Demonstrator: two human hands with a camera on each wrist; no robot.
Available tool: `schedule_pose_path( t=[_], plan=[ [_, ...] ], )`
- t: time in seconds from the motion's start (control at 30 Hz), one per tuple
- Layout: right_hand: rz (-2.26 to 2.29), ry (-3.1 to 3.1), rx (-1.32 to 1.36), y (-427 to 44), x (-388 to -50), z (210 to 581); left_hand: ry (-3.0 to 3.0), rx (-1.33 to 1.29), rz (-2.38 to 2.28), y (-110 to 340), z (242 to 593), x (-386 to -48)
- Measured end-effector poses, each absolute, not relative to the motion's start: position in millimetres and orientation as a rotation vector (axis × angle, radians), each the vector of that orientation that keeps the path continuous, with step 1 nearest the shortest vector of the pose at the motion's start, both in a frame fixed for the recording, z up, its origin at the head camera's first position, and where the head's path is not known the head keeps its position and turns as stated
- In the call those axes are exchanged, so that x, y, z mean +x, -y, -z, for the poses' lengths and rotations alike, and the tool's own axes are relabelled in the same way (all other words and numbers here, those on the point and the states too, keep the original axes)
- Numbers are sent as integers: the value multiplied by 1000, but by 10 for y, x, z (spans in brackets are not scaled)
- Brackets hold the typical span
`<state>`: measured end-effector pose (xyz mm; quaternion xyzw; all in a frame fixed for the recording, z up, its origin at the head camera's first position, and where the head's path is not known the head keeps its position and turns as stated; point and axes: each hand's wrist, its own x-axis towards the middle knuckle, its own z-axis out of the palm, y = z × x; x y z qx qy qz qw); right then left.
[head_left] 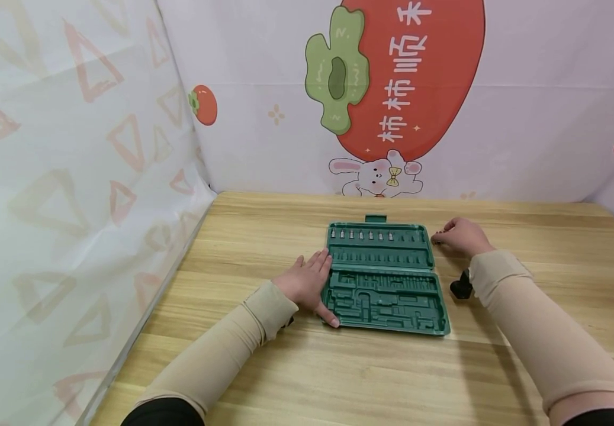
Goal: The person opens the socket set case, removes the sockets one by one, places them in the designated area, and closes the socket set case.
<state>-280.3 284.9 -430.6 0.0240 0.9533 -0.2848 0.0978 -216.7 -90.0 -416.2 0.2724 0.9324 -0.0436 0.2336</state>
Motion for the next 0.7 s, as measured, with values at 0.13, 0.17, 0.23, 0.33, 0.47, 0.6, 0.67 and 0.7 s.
schedule_pose_path(
  t=[0.13,0.17,0.23,0.33,0.47,0.6,0.67,0.7],
  plan=[
    [855,-2829,64,-2844,-2792,4292,-2560,746,114,903,4156,-2166],
    [859,-2829,64,-2844,-2791,4288,-2559,746,115,903,4153,-2165],
    [863,-2828,61,-2839,-2786,4275,-2558,747,121,905,4147,-2163],
    [867,-2821,64,-2832,-2780,4257,-2558,749,129,907,4141,-2161],
    [860,-2812,68,-2833,-2780,4249,-2559,750,122,909,4135,-2158],
    [851,-2809,71,-2845,-2785,4253,-2556,747,103,911,4122,-2153],
    [846,-2810,71,-2853,-2790,4256,-2555,744,96,912,4118,-2151],
    [844,-2811,68,-2855,-2791,4257,-2553,744,94,913,4119,-2152]
  ],
)
